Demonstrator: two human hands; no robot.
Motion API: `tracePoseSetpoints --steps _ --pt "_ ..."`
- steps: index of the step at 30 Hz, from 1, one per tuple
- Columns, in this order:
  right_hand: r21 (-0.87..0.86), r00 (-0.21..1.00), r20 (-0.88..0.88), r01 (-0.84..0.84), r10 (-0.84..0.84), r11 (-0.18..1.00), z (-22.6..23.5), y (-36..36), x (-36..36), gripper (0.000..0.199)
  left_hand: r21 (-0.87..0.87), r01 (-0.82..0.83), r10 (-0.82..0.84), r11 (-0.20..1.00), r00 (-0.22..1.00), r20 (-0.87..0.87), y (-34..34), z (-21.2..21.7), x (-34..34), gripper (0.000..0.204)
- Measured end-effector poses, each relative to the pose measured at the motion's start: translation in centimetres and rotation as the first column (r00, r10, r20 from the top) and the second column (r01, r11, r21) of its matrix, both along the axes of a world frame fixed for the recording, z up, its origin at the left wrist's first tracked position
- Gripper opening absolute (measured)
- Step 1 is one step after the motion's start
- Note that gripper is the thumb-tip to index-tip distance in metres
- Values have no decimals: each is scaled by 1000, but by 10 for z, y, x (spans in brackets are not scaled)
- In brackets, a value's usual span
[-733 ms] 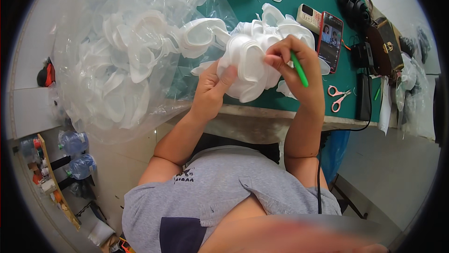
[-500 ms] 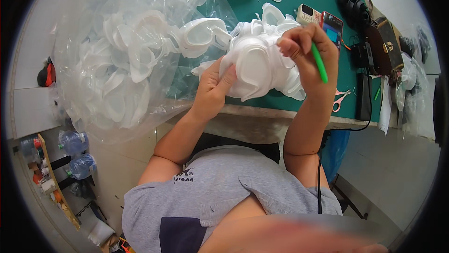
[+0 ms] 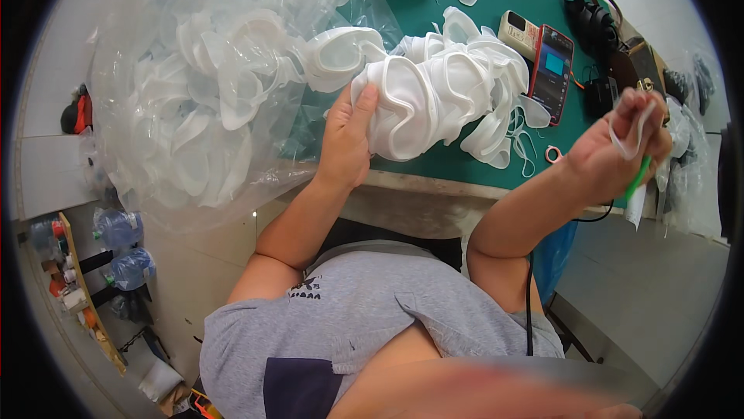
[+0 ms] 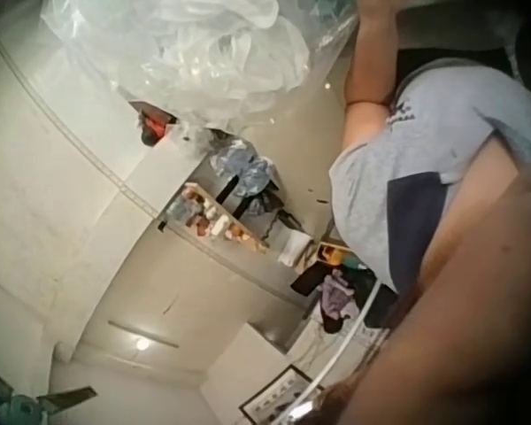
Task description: Trimming and assembling white plastic or foam components for toys at a workbench.
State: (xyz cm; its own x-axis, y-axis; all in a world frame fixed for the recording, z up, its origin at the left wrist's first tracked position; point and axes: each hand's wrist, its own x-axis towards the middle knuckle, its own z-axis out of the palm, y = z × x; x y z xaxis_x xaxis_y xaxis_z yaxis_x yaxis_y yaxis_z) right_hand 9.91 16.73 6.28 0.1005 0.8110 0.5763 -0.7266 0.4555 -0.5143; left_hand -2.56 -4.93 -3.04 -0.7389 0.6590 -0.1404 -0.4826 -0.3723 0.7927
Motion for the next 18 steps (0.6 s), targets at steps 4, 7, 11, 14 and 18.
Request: tracePoseSetpoints --steps 4,7,11,14,18 --pt "635 343 705 83 -621 768 -8 20 -42 21 35 50 -52 998 998 44 -1 4 5 40" --pt "437 492 781 8 -384 899 -28 8 -63 35 57 73 -79 996 991 107 -4 8 6 41" --pt "53 743 604 -400 290 915 -29 -32 -43 67 76 154 -162 985 980 113 -11 12 3 49" --pt "-48 666 575 -552 475 832 -52 -60 -24 33 90 218 -230 972 962 149 -11 13 2 50" --pt "-91 608 653 -530 452 843 -52 -97 -7 12 7 257 -257 966 966 30 -12 15 5 40"
